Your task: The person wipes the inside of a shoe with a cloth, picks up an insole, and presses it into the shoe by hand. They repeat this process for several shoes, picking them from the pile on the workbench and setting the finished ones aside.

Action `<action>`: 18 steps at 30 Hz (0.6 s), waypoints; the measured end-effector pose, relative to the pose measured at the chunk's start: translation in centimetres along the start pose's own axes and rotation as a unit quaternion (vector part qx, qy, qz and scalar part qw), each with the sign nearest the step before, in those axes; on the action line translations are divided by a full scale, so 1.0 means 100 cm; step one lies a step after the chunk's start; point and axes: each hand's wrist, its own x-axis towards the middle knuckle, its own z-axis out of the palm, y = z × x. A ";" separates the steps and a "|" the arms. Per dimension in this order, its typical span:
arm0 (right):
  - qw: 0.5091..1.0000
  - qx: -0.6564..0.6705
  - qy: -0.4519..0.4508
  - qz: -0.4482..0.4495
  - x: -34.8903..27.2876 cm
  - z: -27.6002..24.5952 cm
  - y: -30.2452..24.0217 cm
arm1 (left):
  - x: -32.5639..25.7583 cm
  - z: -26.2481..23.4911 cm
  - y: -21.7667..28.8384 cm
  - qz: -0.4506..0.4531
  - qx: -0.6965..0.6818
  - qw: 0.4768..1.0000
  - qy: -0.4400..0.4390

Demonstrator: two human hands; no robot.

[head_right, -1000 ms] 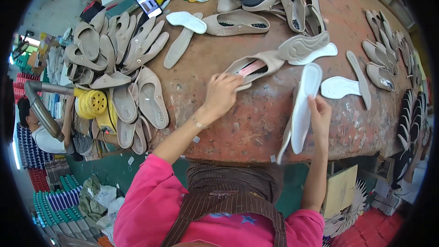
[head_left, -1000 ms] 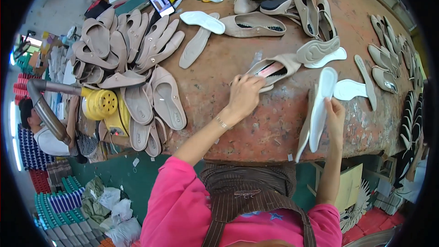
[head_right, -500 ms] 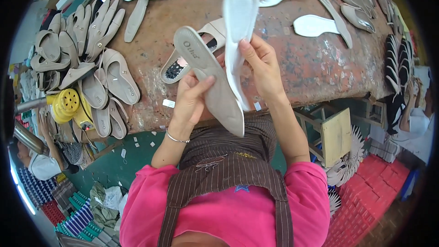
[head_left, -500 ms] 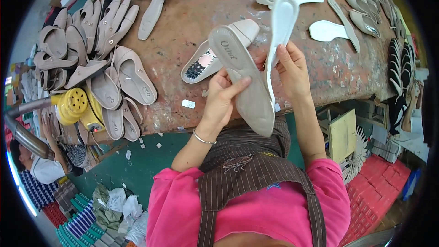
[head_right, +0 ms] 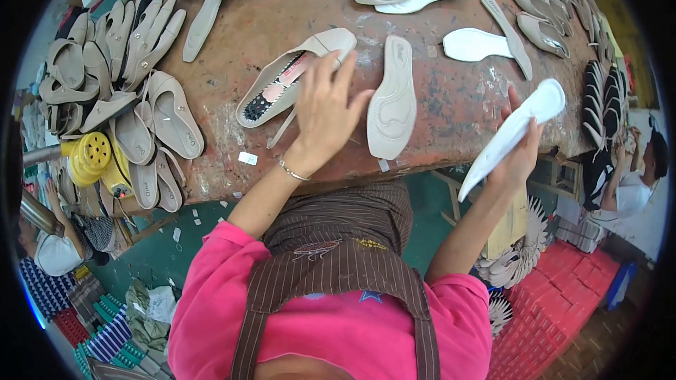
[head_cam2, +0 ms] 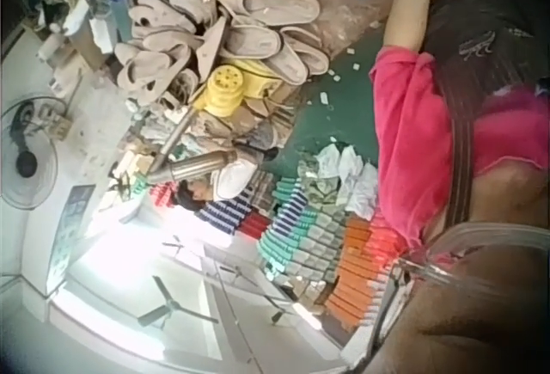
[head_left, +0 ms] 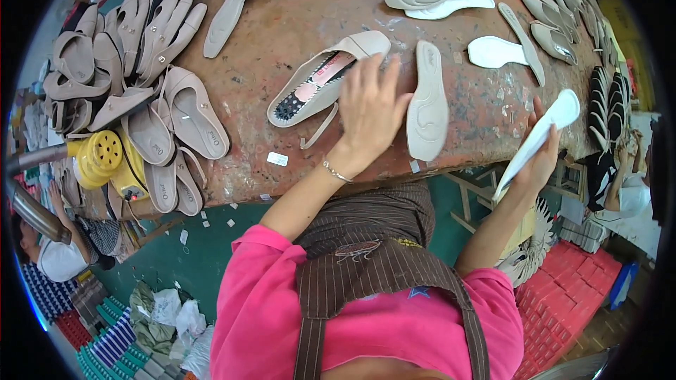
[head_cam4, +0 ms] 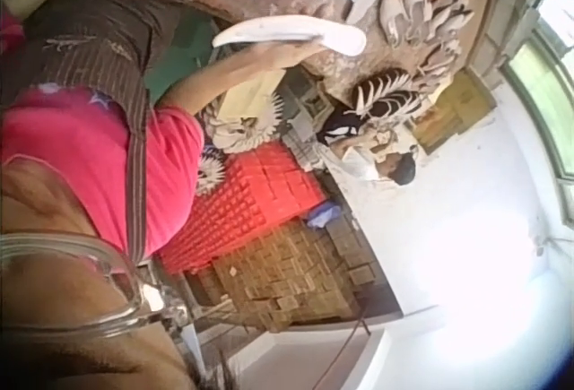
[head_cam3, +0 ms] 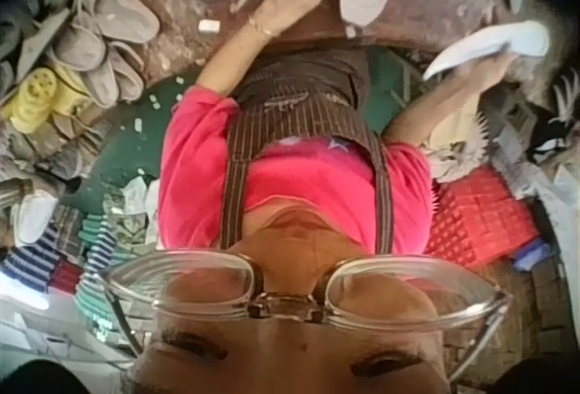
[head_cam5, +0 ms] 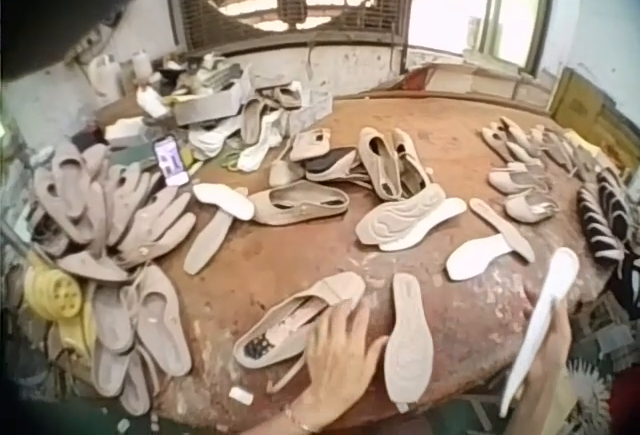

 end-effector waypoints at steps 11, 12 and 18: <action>0.975 -0.085 -0.181 0.094 -0.018 0.085 0.054 | -0.104 -0.086 -0.073 -0.073 -0.021 0.993 -0.089; 0.957 -0.165 -0.226 0.071 -0.025 0.098 0.058 | -0.117 -0.095 -0.071 -0.087 -0.017 0.988 -0.124; 0.626 -0.507 -0.503 -0.313 -0.078 0.195 0.114 | -0.164 -0.130 -0.055 -0.223 -0.013 0.974 -0.030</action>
